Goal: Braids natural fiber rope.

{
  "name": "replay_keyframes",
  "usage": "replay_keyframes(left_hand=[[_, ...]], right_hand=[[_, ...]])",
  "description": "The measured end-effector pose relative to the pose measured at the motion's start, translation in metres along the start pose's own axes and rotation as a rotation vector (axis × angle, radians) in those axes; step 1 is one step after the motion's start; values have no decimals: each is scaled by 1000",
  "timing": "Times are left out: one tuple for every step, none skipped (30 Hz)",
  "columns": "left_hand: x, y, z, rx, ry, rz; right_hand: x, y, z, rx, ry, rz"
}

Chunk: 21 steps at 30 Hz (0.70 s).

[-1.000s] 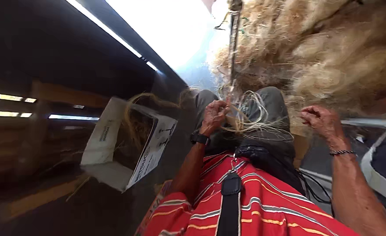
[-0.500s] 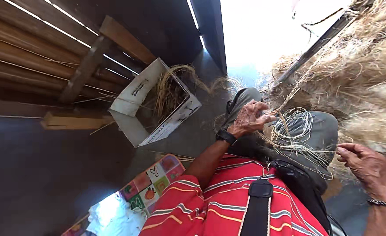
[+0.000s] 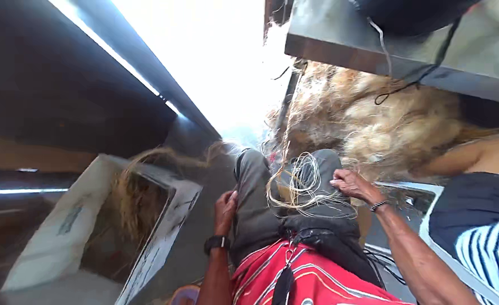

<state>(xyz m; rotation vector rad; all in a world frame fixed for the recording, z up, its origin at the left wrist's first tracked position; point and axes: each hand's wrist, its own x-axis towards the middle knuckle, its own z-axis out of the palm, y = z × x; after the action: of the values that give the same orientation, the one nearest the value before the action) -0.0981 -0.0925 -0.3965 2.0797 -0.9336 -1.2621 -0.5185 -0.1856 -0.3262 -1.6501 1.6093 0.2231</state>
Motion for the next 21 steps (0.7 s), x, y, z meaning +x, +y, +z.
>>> replay_keyframes(left_hand=[[-1, -4, 1, -15, 5, -34], [-3, -8, 1, -15, 0, -60], [-3, -11, 3, 4, -11, -74], [-3, -16, 4, 32, -23, -80], [-3, -20, 6, 57, -31, -85], [-3, -24, 7, 76, -37, -91], [-4, -25, 8, 75, -40, -98], [-5, -25, 9, 63, -38, -102], [-6, -23, 9, 58, -35, -102], [-6, -21, 9, 61, -37, -98], [-6, -18, 8, 63, -38, -95], [-6, -16, 7, 58, -42, -95], [-6, -14, 7, 45, -42, -101], [-5, -11, 7, 30, -41, -109], [-6, -8, 7, 12, -37, -117], [-5, -5, 7, -4, -29, -118], [-5, -2, 7, -18, -15, -108], [-5, 3, 6, -29, -4, -93], [-6, 9, 6, -40, 6, -71], [-7, 15, 6, -51, 21, -49], [-7, 22, 6, -53, 34, -21]], right_hand=[[3, 0, -2, -4, -21, 1], [5, 0, -4, 2, -39, -2], [7, 1, -6, 11, -55, -7], [9, 4, -7, 23, -68, -16], [11, 7, -6, 37, -77, -24], [14, 10, -6, 48, -84, -28], [16, 13, -4, 55, -87, -29], [18, 16, -3, 66, -85, -29], [18, 17, -2, 79, -79, -30], [18, 17, -1, 100, -70, -29], [18, 17, 1, 116, -56, -33], [17, 16, 1, 133, -46, -37], [15, 16, 2, 148, -35, -43], [15, 18, 3, 155, -23, -54], [14, 21, 5, 156, -9, -65], [14, 23, 6, 157, 1, -71], [13, 23, 6, 156, 9, -75], [13, 22, 6, 156, 15, -74], [12, 21, 6, 157, 21, -72], [11, 19, 6, 156, 24, -67], [11, 17, 5, 156, 27, -63]])
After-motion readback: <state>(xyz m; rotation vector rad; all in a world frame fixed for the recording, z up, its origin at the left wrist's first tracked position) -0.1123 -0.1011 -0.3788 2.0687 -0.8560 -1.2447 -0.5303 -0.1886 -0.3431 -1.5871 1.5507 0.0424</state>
